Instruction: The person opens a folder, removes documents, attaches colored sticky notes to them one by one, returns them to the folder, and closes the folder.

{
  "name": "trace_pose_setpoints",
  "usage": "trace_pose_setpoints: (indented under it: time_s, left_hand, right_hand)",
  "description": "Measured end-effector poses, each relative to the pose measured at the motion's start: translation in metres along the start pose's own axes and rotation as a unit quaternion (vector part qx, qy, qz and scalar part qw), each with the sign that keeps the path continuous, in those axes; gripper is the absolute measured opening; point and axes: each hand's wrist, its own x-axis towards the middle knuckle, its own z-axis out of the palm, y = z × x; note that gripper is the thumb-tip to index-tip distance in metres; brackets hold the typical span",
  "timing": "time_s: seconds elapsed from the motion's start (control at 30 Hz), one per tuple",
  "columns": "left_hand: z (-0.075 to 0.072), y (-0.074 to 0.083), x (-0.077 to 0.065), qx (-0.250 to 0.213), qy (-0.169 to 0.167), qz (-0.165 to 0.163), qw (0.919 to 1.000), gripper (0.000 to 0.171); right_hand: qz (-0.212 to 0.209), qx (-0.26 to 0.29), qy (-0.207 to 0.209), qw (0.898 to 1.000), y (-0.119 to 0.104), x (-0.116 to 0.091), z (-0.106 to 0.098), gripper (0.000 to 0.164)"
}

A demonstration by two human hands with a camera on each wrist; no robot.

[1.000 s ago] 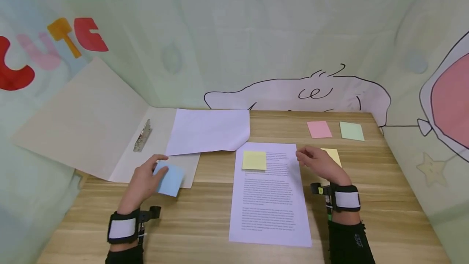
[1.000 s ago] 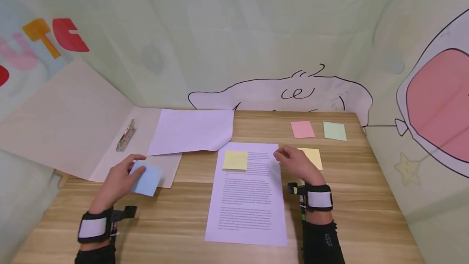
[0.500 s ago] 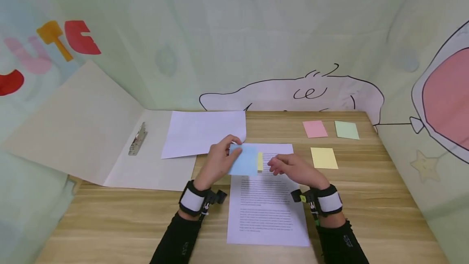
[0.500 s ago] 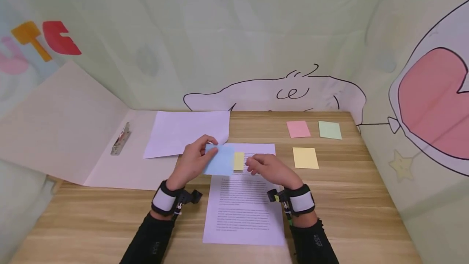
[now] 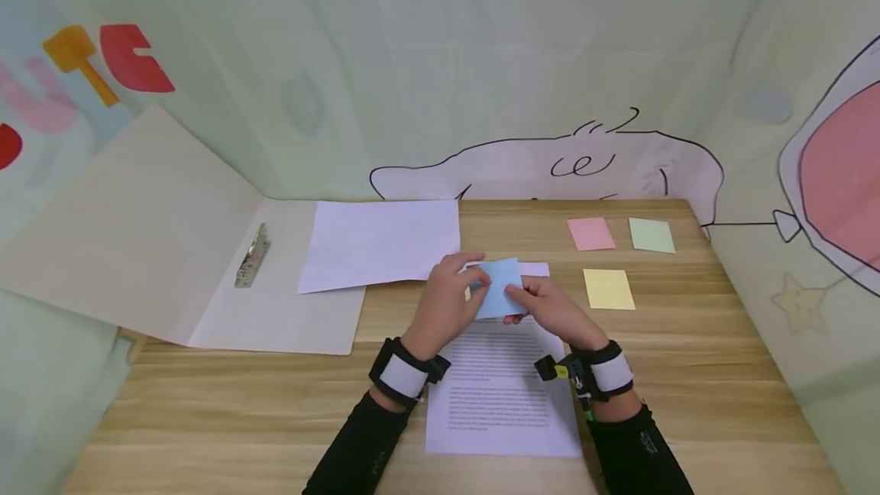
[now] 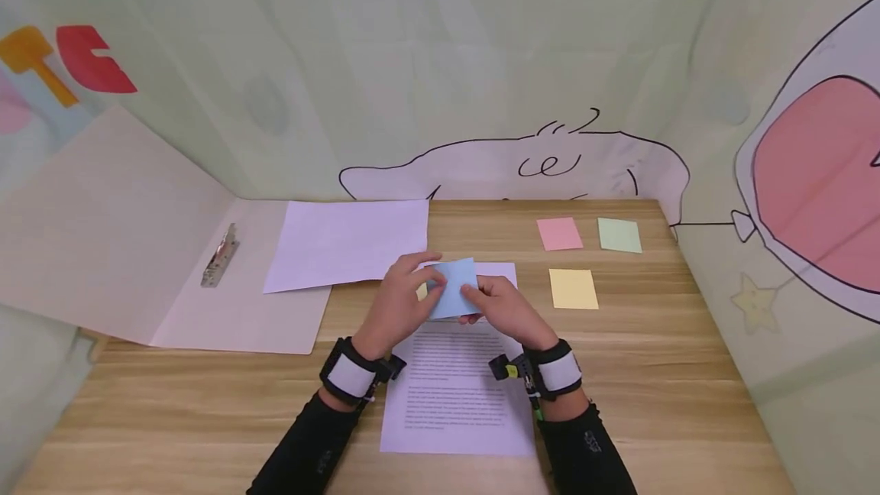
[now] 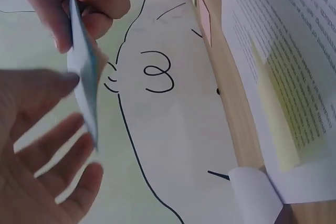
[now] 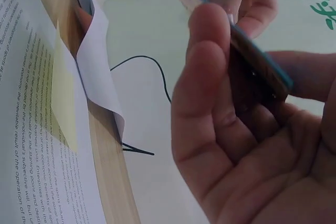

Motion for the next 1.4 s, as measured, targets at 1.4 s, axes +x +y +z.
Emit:
trace_pose_setpoints:
  time_s: [1.4]
  left_hand:
    - [0.007,0.011,-0.008,0.085,-0.030,0.047,0.9949,0.026]
  right_hand:
    - [-0.027,-0.088,-0.026,0.995,0.003,-0.001,-0.001,0.021]
